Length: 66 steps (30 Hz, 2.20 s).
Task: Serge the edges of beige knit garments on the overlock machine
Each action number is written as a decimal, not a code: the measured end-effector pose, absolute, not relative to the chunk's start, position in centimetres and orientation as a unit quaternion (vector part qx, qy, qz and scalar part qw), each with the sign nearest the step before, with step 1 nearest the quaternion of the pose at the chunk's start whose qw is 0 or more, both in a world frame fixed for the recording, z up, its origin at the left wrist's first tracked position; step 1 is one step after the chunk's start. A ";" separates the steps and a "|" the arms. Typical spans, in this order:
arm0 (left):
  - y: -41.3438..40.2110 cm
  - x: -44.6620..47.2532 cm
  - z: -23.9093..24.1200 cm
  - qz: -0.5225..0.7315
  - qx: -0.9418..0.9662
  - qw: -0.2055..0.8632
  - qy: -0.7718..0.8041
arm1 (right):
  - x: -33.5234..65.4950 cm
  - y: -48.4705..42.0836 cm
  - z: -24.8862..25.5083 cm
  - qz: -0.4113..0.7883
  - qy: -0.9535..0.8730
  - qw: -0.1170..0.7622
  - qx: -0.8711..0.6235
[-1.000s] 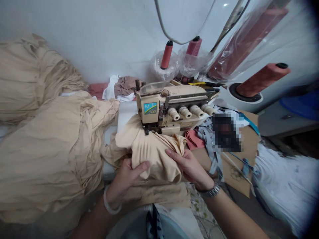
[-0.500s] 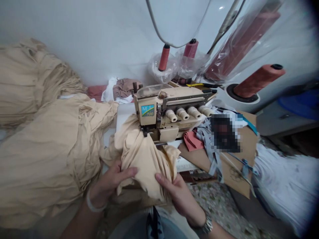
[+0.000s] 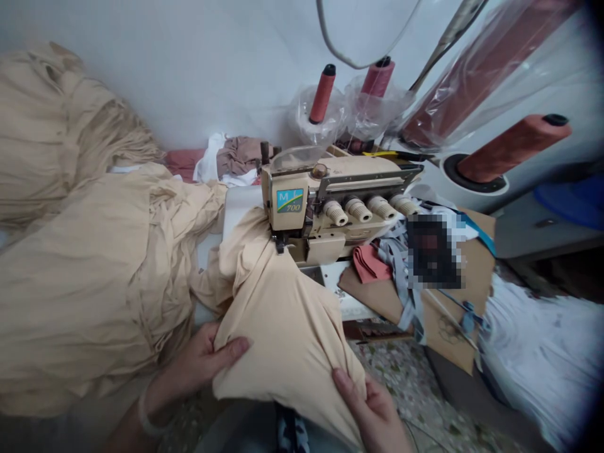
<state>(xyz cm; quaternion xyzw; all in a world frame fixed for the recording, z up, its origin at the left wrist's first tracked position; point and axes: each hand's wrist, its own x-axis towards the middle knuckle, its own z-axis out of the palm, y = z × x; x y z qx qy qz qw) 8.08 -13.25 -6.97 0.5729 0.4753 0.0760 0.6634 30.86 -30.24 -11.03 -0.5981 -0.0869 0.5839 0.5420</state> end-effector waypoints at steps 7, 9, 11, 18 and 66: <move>-10.3 9.6 -4.9 0.175 0.609 0.570 0.523 | 31.2 -26.7 -11.3 0.556 -0.158 0.570 -0.584; -8.9 10.1 -4.0 0.189 0.646 0.521 0.525 | 31.1 -25.7 -11.0 0.529 -0.191 0.568 -0.601; -7.4 10.3 -3.1 0.195 0.678 0.467 0.532 | 30.6 -24.6 -10.5 0.495 -0.223 0.568 -0.619; -3.5 11.1 -0.5 0.204 0.783 0.253 0.531 | 30.1 -20.1 -9.5 0.388 -0.298 0.597 -0.636; -6.6 14.4 -4.3 0.219 0.952 -0.010 0.213 | 40.1 -15.1 -7.3 0.569 -0.343 0.530 -0.526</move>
